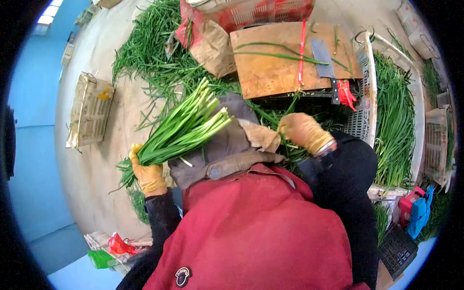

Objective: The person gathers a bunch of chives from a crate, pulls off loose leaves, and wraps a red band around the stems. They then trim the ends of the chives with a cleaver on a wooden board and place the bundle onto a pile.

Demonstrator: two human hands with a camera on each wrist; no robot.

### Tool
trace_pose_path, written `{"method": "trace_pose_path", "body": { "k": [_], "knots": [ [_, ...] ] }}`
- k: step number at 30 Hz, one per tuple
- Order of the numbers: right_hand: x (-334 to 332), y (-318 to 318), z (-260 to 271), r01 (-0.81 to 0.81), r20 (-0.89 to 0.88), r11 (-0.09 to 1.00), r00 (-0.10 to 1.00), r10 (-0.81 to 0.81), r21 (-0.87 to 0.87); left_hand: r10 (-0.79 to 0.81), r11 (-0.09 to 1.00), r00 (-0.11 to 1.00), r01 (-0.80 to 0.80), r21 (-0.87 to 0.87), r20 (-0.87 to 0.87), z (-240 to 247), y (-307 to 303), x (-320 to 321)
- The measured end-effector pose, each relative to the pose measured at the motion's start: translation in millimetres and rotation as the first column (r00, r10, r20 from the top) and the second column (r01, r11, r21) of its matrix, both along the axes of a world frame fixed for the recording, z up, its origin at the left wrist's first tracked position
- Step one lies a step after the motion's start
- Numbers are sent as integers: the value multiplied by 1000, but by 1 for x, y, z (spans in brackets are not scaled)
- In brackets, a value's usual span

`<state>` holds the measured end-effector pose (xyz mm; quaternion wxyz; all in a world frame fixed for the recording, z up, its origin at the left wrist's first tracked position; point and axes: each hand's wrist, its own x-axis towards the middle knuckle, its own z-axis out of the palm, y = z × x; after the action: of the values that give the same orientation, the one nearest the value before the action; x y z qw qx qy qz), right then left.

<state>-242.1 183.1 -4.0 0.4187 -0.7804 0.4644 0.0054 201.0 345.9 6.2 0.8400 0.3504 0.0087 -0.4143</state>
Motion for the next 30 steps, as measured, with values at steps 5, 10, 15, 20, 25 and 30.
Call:
{"method": "trace_pose_path", "body": {
  "k": [5,10,15,20,25,30],
  "knots": [
    [6,-4,13,28,506,933,835,-219,359,20,999,992,-26,-43,-128,-7,0,7],
    [57,3,21,-151,555,805,794,-248,574,-37,995,981,18,-101,-191,5,-2,-2],
    [115,28,0,60,633,837,626,-456,544,28,997,988,-39,-66,-154,21,-8,-15],
    [83,-1,12,157,520,738,614,-594,656,65,990,994,-75,-120,-88,48,-17,-33],
    [88,-7,31,-65,539,664,645,-542,745,-4,975,1000,0,-224,-15,50,-22,-41],
    [104,-6,34,-167,545,723,772,-327,670,11,983,999,-5,-182,35,61,-26,-49]
  ]
}}
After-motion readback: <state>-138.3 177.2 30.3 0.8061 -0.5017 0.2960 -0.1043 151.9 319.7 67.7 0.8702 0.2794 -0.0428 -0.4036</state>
